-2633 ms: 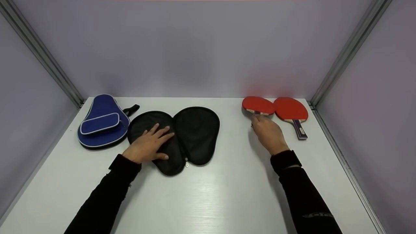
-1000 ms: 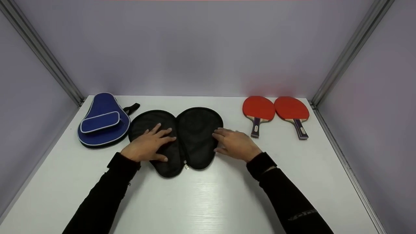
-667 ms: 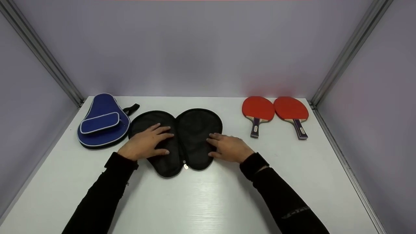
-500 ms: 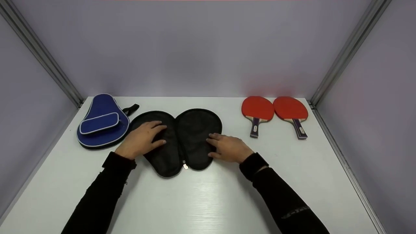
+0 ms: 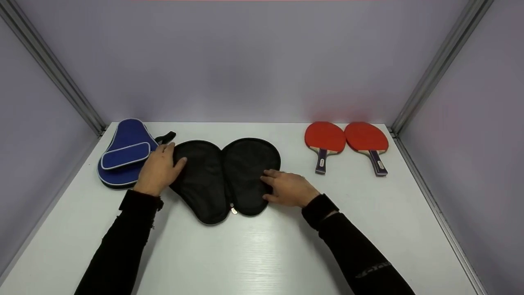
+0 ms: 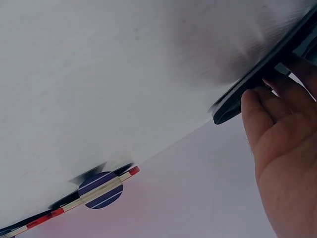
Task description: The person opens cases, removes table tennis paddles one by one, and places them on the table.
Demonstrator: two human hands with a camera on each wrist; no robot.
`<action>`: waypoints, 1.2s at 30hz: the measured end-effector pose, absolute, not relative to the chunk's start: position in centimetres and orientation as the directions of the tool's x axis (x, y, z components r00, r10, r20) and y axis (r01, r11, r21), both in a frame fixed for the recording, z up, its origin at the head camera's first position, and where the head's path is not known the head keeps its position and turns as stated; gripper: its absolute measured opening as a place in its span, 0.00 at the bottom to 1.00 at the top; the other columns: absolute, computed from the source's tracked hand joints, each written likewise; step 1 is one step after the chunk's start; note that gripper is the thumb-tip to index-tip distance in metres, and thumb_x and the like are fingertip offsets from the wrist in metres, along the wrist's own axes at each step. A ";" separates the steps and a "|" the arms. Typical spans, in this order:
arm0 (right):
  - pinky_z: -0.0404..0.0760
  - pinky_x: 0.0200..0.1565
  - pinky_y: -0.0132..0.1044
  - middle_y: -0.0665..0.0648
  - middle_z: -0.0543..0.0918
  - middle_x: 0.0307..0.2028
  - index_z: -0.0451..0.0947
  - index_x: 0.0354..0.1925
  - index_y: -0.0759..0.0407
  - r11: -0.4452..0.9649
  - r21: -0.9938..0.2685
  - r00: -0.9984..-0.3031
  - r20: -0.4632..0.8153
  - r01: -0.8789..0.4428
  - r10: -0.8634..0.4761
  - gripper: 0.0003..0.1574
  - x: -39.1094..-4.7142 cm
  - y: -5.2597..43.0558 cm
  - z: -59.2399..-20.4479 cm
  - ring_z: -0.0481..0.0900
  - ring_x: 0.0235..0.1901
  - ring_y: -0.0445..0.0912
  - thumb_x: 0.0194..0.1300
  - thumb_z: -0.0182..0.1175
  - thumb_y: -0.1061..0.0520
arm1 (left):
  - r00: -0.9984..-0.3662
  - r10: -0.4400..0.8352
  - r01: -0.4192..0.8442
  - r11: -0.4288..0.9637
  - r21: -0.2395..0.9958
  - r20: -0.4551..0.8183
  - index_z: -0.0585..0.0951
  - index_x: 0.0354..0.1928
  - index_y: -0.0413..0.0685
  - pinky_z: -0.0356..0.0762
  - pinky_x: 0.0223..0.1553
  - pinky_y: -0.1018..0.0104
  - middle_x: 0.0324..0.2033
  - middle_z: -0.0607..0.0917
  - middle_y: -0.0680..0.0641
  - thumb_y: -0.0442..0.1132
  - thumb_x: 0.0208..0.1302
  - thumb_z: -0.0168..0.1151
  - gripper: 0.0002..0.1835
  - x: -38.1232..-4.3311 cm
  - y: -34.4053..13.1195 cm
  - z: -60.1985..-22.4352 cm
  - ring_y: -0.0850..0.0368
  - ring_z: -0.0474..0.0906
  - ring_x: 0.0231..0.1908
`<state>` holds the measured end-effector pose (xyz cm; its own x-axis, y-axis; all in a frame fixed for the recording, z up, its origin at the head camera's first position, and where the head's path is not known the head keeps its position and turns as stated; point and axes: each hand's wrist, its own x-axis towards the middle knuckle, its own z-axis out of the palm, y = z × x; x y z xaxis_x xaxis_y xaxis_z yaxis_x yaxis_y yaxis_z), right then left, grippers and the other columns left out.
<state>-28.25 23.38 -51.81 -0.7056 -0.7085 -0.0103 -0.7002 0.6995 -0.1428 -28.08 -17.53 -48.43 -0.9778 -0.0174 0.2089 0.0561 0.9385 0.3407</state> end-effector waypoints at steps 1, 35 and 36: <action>0.92 0.71 0.59 0.67 0.82 0.82 0.81 0.81 0.63 0.701 -0.145 -0.707 -0.010 -0.699 -0.707 0.40 -28.2 23.4 -51.8 0.87 0.77 0.63 0.83 0.74 0.43 | -0.979 -0.023 0.048 0.939 0.340 0.201 0.73 0.81 0.23 0.86 0.75 0.32 0.73 0.82 0.19 0.48 0.89 0.66 0.37 -28.0 -17.6 -48.4 0.21 0.84 0.72; 0.89 0.75 0.59 0.70 0.82 0.81 0.82 0.80 0.63 0.644 -0.154 -0.648 -0.029 -0.749 -0.761 0.38 -27.3 22.5 -51.3 0.84 0.81 0.62 0.84 0.73 0.46 | -0.896 0.108 0.387 0.663 0.641 0.430 0.82 0.83 0.46 0.73 0.89 0.43 0.80 0.85 0.42 0.51 0.97 0.51 0.27 -28.6 -17.0 -45.7 0.43 0.79 0.84; 0.89 0.75 0.60 0.69 0.82 0.82 0.82 0.81 0.63 0.644 -0.160 -0.647 -0.034 -0.748 -0.761 0.38 -27.2 22.4 -51.3 0.83 0.81 0.62 0.84 0.73 0.46 | -0.896 0.118 0.397 0.645 0.653 0.428 0.81 0.84 0.47 0.72 0.89 0.43 0.81 0.85 0.43 0.53 0.98 0.50 0.28 -28.6 -16.9 -45.7 0.43 0.78 0.85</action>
